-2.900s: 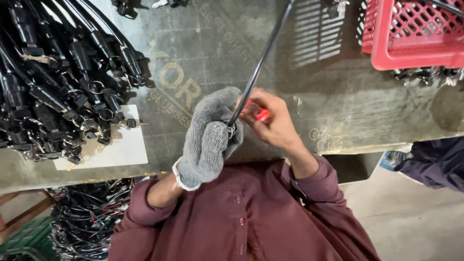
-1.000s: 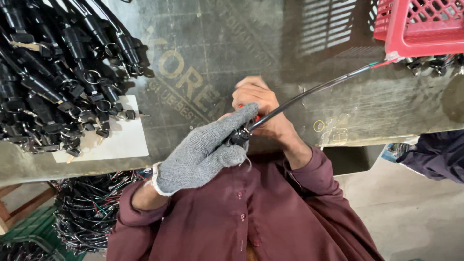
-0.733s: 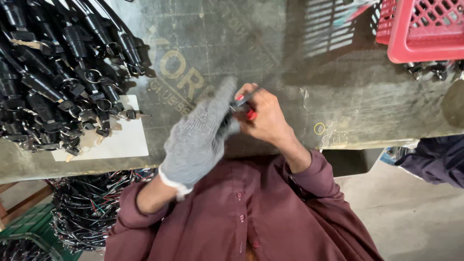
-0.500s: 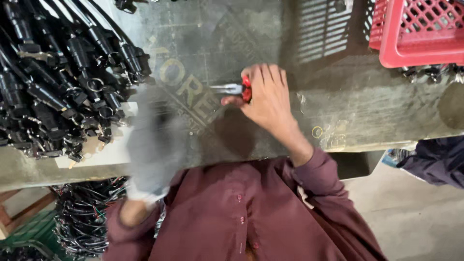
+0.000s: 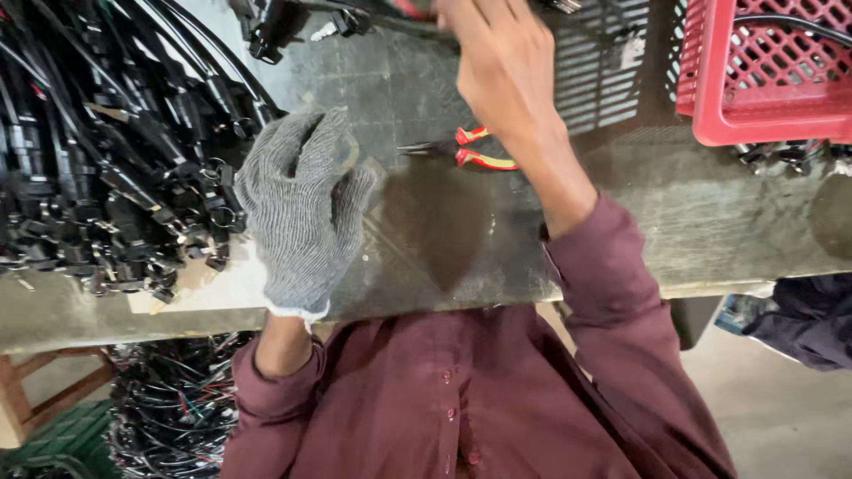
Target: The person picks up a black cable from a pile on the workbench, uses red-handled pliers to strip and trim the wire ends, twists the exposed conductors, and inserts them into black connector housings, setting finished assemblies aside. They repeat this process on multiple cables across the workbench.
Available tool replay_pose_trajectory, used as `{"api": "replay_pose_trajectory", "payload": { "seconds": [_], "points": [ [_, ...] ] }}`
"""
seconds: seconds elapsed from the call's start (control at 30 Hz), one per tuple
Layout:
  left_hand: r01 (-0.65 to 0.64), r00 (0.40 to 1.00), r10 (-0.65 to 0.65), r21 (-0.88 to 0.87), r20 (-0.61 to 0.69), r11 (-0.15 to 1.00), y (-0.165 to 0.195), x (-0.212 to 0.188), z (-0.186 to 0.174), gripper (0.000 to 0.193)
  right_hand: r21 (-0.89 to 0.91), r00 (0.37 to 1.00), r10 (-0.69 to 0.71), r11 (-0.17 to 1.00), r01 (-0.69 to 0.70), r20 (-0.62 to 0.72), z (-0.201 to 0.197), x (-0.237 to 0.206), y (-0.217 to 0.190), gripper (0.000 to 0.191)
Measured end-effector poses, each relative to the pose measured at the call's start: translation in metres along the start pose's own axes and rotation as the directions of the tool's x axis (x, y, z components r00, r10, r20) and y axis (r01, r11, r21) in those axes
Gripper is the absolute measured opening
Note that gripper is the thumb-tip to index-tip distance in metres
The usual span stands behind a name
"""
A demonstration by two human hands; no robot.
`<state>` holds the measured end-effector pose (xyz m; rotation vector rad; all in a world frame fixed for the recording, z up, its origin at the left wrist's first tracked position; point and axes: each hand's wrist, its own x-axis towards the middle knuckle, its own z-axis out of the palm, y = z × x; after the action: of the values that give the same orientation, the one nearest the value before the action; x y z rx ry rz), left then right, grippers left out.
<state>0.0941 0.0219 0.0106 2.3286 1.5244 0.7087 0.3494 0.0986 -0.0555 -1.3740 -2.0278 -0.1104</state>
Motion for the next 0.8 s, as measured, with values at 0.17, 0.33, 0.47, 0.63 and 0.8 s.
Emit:
{"api": "replay_pose_trajectory", "payload": {
  "seconds": [0.17, 0.33, 0.47, 0.63, 0.8],
  "points": [
    [-0.143, 0.99, 0.126, -0.478, -0.069, 0.867, 0.008, 0.003, 0.014, 0.059, 0.322, 0.989, -0.15, 0.937, 0.137, 0.015, -0.063, -0.049, -0.052, 0.025],
    [0.51, 0.86, 0.183, -0.823, 0.477, -0.249, 0.011, -0.034, 0.042, 0.029, 0.551, 0.934, 0.324, 0.812, -0.193, -0.149, -0.057, -0.067, -0.103, 0.028],
    [0.649, 0.761, 0.19, -0.74, 0.621, -0.177, 0.008, -0.072, 0.049, 0.031, 0.711, 0.59, 0.401, -0.33, -0.621, 0.701, -0.041, -0.092, -0.106, 0.037],
    [0.598, 0.799, -0.158, -0.796, 0.581, 0.095, -0.001, -0.079, 0.059, 0.022, 0.662, 0.693, 0.337, -0.701, -0.267, 0.637, -0.055, -0.075, -0.136, 0.028],
    [0.609, 0.793, -0.013, -0.792, 0.609, 0.041, 0.016, -0.047, 0.045, 0.029, 0.752, 0.75, -0.07, 0.104, -0.65, 0.658, -0.093, -0.047, -0.175, 0.021]
  ]
}}
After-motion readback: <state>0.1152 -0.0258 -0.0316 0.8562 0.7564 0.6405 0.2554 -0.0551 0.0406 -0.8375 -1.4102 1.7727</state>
